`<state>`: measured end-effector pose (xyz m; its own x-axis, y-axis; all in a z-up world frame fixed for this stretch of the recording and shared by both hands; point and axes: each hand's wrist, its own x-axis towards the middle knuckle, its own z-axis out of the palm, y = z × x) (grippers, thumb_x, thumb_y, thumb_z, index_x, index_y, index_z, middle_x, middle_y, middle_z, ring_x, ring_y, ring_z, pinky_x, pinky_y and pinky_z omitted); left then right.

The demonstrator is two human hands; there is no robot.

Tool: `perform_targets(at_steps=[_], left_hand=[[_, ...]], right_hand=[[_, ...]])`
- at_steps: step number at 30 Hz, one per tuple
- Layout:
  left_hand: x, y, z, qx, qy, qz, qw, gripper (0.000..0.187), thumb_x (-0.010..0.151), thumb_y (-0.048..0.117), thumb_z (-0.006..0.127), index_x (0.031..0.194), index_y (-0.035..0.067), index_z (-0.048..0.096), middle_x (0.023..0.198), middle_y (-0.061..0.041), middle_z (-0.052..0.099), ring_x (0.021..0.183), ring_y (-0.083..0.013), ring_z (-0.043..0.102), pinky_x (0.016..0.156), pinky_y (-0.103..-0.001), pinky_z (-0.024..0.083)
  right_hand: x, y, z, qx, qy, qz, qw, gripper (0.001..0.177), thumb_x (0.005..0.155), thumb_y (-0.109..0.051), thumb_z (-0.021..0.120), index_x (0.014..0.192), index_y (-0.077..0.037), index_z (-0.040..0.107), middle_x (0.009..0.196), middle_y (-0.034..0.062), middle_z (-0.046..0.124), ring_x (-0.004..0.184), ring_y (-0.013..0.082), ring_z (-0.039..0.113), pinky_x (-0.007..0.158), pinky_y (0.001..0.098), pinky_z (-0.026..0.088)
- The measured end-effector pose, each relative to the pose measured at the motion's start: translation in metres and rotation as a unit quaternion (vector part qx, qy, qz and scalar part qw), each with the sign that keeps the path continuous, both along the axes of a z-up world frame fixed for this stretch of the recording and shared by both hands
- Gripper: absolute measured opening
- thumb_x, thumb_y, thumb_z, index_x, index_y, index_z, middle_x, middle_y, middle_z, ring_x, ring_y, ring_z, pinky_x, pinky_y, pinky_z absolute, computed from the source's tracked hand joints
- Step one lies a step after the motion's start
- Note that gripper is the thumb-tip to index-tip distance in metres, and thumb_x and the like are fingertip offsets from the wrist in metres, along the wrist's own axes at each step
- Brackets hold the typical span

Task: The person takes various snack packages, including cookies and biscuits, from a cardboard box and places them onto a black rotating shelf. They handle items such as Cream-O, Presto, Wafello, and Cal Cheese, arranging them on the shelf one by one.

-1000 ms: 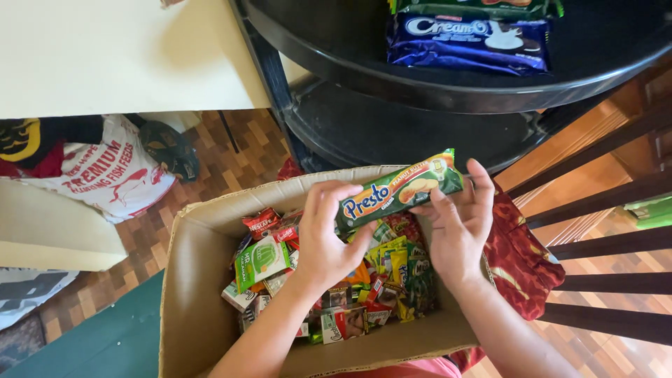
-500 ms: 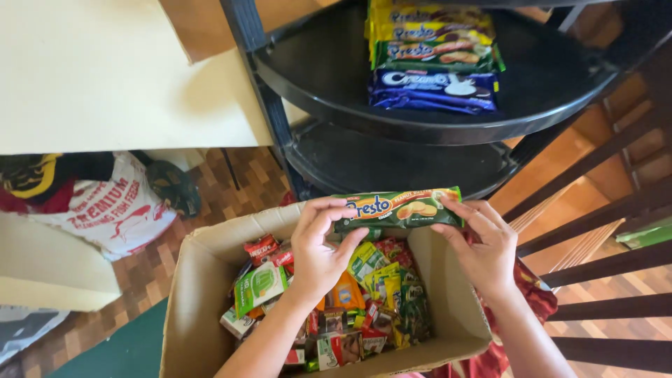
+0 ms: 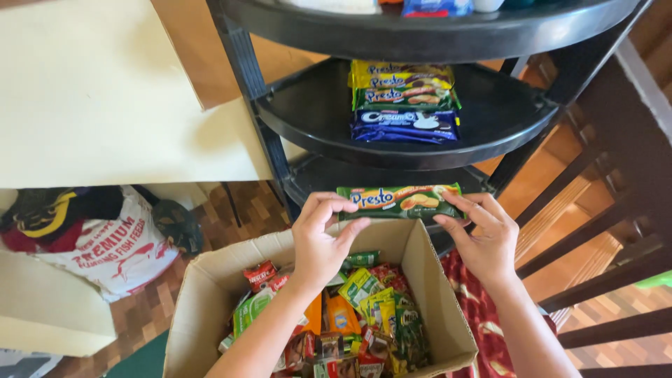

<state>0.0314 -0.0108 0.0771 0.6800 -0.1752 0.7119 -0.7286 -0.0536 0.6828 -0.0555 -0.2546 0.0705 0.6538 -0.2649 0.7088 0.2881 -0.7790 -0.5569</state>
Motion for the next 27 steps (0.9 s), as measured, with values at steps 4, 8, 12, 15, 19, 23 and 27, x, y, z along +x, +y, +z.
perform_targets(at_steps=[4,8,12,15,19,23,27], left_hand=[[0.018,-0.017,0.008,-0.056,0.023,-0.044,0.997,0.023,0.086,-0.007,0.076,0.106,0.001,0.069,0.114,-0.008,0.064,0.102,-0.0146,0.071,0.080,-0.024,0.065],[0.039,-0.034,0.006,-0.102,0.006,-0.060,0.993,0.022,0.091,-0.013,0.069,0.110,-0.002,0.069,0.119,-0.010,0.066,0.110,-0.0177,0.072,0.091,-0.028,0.062],[0.059,-0.051,0.008,-0.137,0.000,-0.037,0.990,0.018,0.091,-0.011,0.071,0.107,-0.002,0.069,0.118,-0.010,0.069,0.106,-0.0165,0.073,0.087,-0.026,0.064],[0.070,-0.060,0.016,-0.158,-0.033,-0.024,0.987,0.016,0.090,-0.009,0.074,0.103,-0.002,0.068,0.116,-0.010,0.067,0.102,-0.0149,0.073,0.088,-0.026,0.065],[0.083,-0.067,0.020,-0.167,-0.041,-0.021,0.985,0.015,0.089,-0.008,0.075,0.102,-0.002,0.068,0.112,-0.009,0.065,0.100,-0.0136,0.071,0.086,-0.026,0.065],[0.090,-0.070,0.015,-0.155,-0.033,0.008,0.987,0.014,0.089,-0.006,0.077,0.100,-0.002,0.070,0.105,-0.007,0.067,0.092,-0.0119,0.071,0.080,-0.025,0.064],[0.090,-0.071,0.017,-0.151,-0.049,0.034,0.987,0.012,0.089,-0.002,0.079,0.096,0.001,0.070,0.102,-0.005,0.065,0.088,-0.0110,0.070,0.074,-0.024,0.062]], right_hand=[[0.017,-0.008,0.006,-0.013,-0.026,-0.015,0.999,0.041,0.082,-0.011,0.087,0.121,-0.009,0.076,0.106,0.0066,0.071,0.071,0.0110,0.063,0.067,0.0244,0.052],[0.037,-0.019,0.009,-0.016,-0.089,-0.017,0.996,0.039,0.086,-0.011,0.087,0.122,-0.009,0.076,0.107,0.0071,0.070,0.080,0.0129,0.064,0.068,0.0250,0.054],[0.055,-0.026,0.016,-0.020,-0.115,-0.019,0.993,0.037,0.088,-0.012,0.086,0.123,-0.008,0.075,0.108,0.0072,0.069,0.084,0.0139,0.064,0.067,0.0254,0.054],[0.064,-0.032,0.022,-0.033,-0.119,-0.033,0.992,0.037,0.088,-0.014,0.086,0.123,-0.008,0.075,0.108,0.0075,0.069,0.081,0.0148,0.062,0.066,0.0261,0.053],[0.074,-0.036,0.030,-0.049,-0.125,-0.040,0.990,0.035,0.091,-0.016,0.084,0.124,-0.009,0.075,0.109,0.0074,0.069,0.081,0.0154,0.063,0.066,0.0261,0.053],[0.079,-0.031,0.033,-0.059,-0.106,-0.070,0.990,0.032,0.091,-0.020,0.084,0.121,-0.012,0.077,0.104,0.0066,0.067,0.078,0.0168,0.062,0.066,0.0279,0.052],[0.081,-0.031,0.031,-0.081,-0.134,-0.107,0.982,0.031,0.088,-0.022,0.086,0.117,-0.014,0.078,0.105,0.0062,0.063,0.086,0.0207,0.063,0.073,0.0324,0.052]])
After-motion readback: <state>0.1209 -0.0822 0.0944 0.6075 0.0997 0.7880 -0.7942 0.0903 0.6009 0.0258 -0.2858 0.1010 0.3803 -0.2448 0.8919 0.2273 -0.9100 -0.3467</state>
